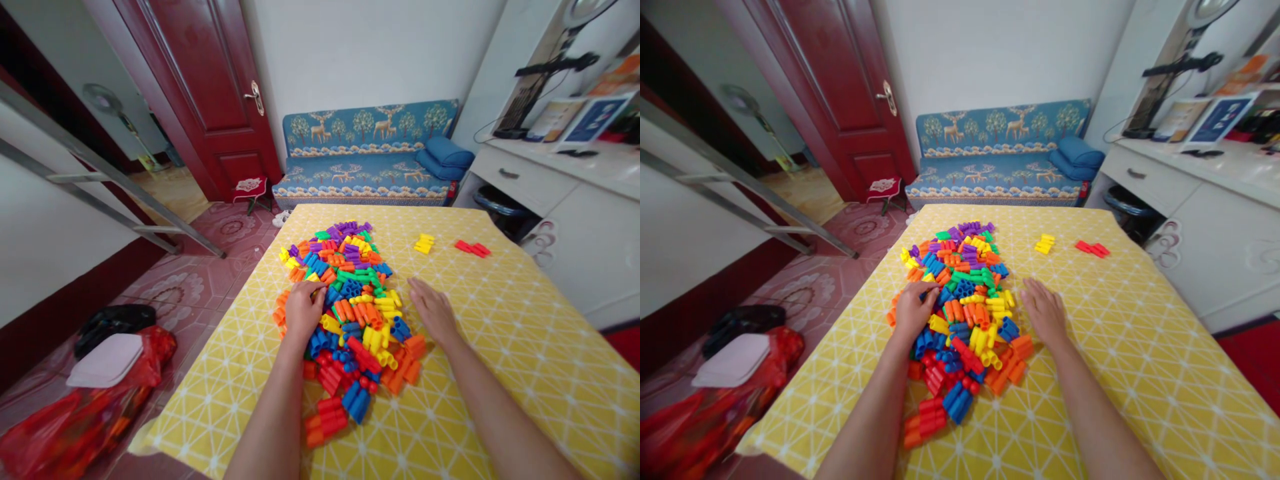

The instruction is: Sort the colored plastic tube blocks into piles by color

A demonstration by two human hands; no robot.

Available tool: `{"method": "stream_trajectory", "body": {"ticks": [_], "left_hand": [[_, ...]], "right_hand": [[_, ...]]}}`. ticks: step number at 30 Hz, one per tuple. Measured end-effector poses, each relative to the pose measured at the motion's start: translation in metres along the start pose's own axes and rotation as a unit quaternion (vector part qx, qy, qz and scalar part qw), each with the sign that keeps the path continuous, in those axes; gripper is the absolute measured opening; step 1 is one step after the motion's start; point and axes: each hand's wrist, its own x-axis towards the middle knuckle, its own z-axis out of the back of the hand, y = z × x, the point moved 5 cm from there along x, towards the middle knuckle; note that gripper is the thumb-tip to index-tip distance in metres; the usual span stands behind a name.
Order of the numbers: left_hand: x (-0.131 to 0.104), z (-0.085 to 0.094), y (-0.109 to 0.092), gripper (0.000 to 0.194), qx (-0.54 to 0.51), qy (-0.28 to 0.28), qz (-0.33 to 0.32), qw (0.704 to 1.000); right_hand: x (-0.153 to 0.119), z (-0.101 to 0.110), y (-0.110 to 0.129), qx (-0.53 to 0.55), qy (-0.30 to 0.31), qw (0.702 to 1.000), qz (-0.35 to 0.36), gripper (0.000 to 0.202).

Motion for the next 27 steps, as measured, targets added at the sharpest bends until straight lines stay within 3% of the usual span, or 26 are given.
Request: {"method": "stream_trajectory", "body": {"ticks": [3,5,10,13,15,18,21,27], "left_hand": [[0.0,0.0,0.0,0.019,0.005,-0.002,0.003,1.0],[0.0,-0.001,0.0,0.019,0.006,-0.002,0.003,1.0],[0.0,0.001,0.001,0.025,-0.018,-0.002,0.02,1.0],[0.006,0.007,-0.014,0.03,-0.064,0.033,0.005,0.997],[0.011,0.009,-0.037,0.03,-0.077,0.087,-0.05,0.992],[0.013,0.0,-0.076,0.033,-0.085,0.228,-0.168,0.955],[0.009,-0.014,-0.096,0.044,-0.054,0.299,-0.242,0.921],[0.004,-0.03,-0.091,0.048,-0.026,0.252,-0.261,0.932]], "right_hand": [[-0.009,0.002,0.022,0.222,0.01,0.975,0.026,0.05],[-0.013,0.002,0.037,0.285,0.037,0.956,0.049,0.045],[-0.019,0.006,0.062,0.255,0.076,0.954,0.138,0.043],[-0.021,0.007,0.064,0.244,0.079,0.953,0.16,0.041],[-0.021,0.006,0.064,0.257,0.087,0.949,0.161,0.036],[-0.021,0.003,0.063,0.281,0.098,0.941,0.165,0.028],[-0.019,0.002,0.06,0.301,0.078,0.937,0.159,0.022],[-0.015,-0.003,0.052,0.332,0.067,0.934,0.111,0.02]]}}
